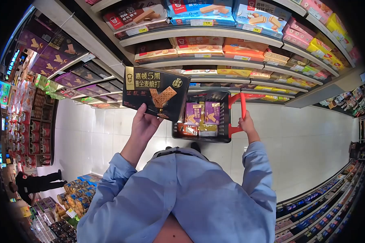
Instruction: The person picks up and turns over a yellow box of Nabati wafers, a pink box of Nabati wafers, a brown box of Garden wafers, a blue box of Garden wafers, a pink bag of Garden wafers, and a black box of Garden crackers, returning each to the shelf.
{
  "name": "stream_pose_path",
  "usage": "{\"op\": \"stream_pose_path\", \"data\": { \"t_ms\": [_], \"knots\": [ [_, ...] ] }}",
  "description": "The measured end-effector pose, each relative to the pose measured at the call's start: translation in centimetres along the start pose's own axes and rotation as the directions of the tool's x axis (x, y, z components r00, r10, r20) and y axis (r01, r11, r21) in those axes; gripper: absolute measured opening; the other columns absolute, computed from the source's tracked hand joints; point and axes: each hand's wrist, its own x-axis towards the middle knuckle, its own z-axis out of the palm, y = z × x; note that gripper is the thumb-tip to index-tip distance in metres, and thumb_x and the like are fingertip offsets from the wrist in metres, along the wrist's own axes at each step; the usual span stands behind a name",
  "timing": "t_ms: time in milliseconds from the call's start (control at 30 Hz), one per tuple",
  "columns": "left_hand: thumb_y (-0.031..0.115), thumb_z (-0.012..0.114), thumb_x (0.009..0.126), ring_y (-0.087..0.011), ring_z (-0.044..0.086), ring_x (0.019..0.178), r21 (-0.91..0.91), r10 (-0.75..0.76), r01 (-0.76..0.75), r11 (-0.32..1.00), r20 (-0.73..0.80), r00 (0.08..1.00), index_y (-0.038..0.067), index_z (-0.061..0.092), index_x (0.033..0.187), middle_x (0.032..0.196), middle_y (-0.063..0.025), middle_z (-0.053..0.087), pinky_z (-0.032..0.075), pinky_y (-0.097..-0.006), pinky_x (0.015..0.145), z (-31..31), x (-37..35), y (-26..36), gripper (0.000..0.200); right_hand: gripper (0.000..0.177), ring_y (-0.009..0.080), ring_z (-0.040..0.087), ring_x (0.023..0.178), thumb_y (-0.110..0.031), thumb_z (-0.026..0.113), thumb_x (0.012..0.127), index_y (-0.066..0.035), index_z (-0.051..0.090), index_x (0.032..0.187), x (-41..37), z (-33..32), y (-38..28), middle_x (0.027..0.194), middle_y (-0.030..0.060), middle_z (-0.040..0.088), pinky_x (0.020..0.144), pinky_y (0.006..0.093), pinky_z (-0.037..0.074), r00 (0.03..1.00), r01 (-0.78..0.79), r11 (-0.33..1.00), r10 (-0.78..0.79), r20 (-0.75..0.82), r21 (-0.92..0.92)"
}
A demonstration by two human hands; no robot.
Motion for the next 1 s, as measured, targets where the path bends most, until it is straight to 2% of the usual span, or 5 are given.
{"op": "stream_pose_path", "data": {
  "t_ms": [333, 500, 600, 733, 1000],
  "knots": [
    [0.017, 0.068, 0.095, -0.0280, 0.057, 0.127, -0.096, 0.049, -0.040, 0.995, 0.090, 0.995, 0.005, 0.055, 0.132, 0.134, -0.0126, 0.062, 0.043, -0.0477, 0.111, -0.7, -3.8, 6.1, 0.042, 0.045, 0.0227, 0.065, 0.060, -0.001, 0.050, 0.095, -0.011, 0.034, 0.136, -1.1, 13.2, -4.0, 0.079, 0.0110, 0.061, 0.052, 0.0386, 0.059, 0.998, 0.042, 0.998, -0.044, -0.041, -0.041],
    [0.016, 0.066, 0.096, -0.0277, 0.057, 0.124, -0.057, 0.032, -0.026, 0.998, 0.104, 0.994, 0.003, 0.056, 0.130, 0.131, -0.0124, 0.063, 0.040, -0.0453, 0.113, -6.5, -5.8, 11.8, 0.038, 0.043, 0.0252, 0.070, 0.067, -0.003, 0.054, 0.093, -0.008, 0.037, 0.133, -2.6, 20.7, -8.5, 0.081, 0.0146, 0.063, 0.051, 0.0392, 0.057, 0.998, -0.012, 0.992, 0.005, -0.058, -0.125],
    [0.015, 0.065, 0.096, -0.0245, 0.060, 0.118, -0.036, 0.032, -0.029, 0.999, 0.079, 0.996, 0.005, 0.059, 0.125, 0.125, -0.0100, 0.066, 0.044, -0.0421, 0.108, -7.7, -8.2, 16.5, 0.031, 0.051, 0.0302, 0.071, 0.079, -0.007, 0.062, 0.090, -0.008, 0.037, 0.136, -2.8, 25.0, -10.8, 0.089, 0.0179, 0.066, 0.061, 0.0432, 0.059, 0.994, -0.092, 0.970, 0.077, -0.074, -0.224],
    [0.015, 0.066, 0.096, -0.0262, 0.062, 0.118, 0.026, 0.007, -0.007, 1.000, 0.031, 0.999, 0.003, 0.057, 0.125, 0.125, -0.0111, 0.066, 0.046, -0.0435, 0.108, -12.4, -9.9, 21.6, 0.033, 0.053, 0.0518, 0.062, 0.103, -0.015, 0.067, 0.090, -0.003, 0.038, 0.133, -5.3, 31.9, -14.8, 0.108, 0.0334, 0.065, 0.089, 0.0561, 0.050, 0.968, -0.065, 0.856, -0.071, -0.240, -0.513],
    [0.015, 0.066, 0.097, -0.0234, 0.063, 0.117, 0.013, -0.022, 0.022, 1.000, -0.007, 1.000, 0.004, 0.057, 0.125, 0.124, -0.0098, 0.066, 0.051, -0.0408, 0.104, -18.3, -10.6, 25.7, 0.031, 0.052, 0.0493, 0.065, 0.098, -0.013, 0.063, 0.089, -0.003, 0.036, 0.133, -7.1, 42.0, -18.6, 0.099, 0.0306, 0.068, 0.084, 0.0572, 0.051, 0.967, 0.031, 0.863, -0.153, -0.203, -0.504]
  ]
}}
